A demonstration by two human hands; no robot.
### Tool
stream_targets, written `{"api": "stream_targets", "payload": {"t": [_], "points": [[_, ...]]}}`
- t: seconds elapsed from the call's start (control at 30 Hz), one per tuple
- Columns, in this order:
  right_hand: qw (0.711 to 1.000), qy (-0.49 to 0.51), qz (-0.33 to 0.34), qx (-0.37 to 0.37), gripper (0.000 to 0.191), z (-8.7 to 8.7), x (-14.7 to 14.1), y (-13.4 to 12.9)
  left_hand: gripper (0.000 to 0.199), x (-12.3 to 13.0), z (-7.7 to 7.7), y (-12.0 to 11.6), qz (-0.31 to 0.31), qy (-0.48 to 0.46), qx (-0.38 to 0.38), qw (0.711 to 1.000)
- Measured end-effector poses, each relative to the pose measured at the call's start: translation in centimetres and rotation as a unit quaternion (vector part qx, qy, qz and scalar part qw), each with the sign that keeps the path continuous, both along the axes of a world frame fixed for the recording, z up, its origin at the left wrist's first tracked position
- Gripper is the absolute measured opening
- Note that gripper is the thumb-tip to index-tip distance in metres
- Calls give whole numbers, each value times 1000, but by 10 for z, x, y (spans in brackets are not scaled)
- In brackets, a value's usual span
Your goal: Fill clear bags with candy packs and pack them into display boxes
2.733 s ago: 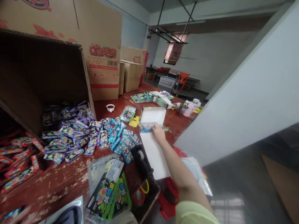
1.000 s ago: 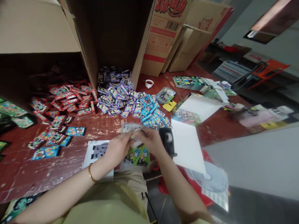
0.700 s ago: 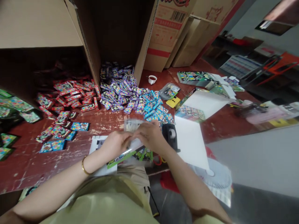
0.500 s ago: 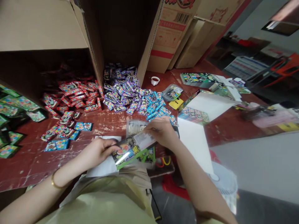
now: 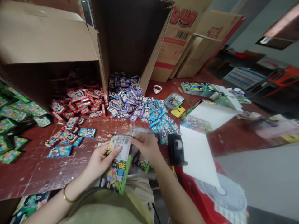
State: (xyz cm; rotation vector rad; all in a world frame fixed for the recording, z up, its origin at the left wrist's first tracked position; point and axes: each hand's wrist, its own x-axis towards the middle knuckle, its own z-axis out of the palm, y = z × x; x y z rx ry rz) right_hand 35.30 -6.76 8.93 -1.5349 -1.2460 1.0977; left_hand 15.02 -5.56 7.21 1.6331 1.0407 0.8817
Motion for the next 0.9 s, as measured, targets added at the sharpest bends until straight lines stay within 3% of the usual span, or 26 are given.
{"api": "stream_targets", "payload": {"t": [0.1, 0.27, 0.37, 0.47, 0.6, 0.7, 0.77, 0.83, 0.9], "points": [[999, -18, -33, -5, 28, -5, -19, -2, 28, -2, 4, 9, 30, -34, -17, 999], [995, 54, 55, -62, 29, -30, -60, -27, 39, -21, 6, 37, 143, -90, -130, 977], [993, 67, 78, -49, 25, -41, -70, -27, 48, -26, 2, 47, 179, -95, -166, 965], [999, 34, 36, 22, 41, -36, -78, -13, 47, -17, -1, 48, 201, -21, -100, 974], [997, -51, -16, 59, 29, -31, -87, 2, 40, 0, -2, 48, 239, 65, 48, 968], [995, -78, 30, 48, 33, -33, -66, 14, 39, 1, -6, 50, 221, 59, 44, 972], [988, -142, 13, 63, 34, -36, -29, 29, 40, -6, -11, 50, 217, 54, -5, 975], [952, -270, -116, 91, 42, -43, 20, 50, 40, -16, -19, 47, 246, 56, -57, 966], [929, -313, -186, 70, 74, -52, 67, 71, 44, -28, -26, 42, 258, 50, -86, 961]]}}
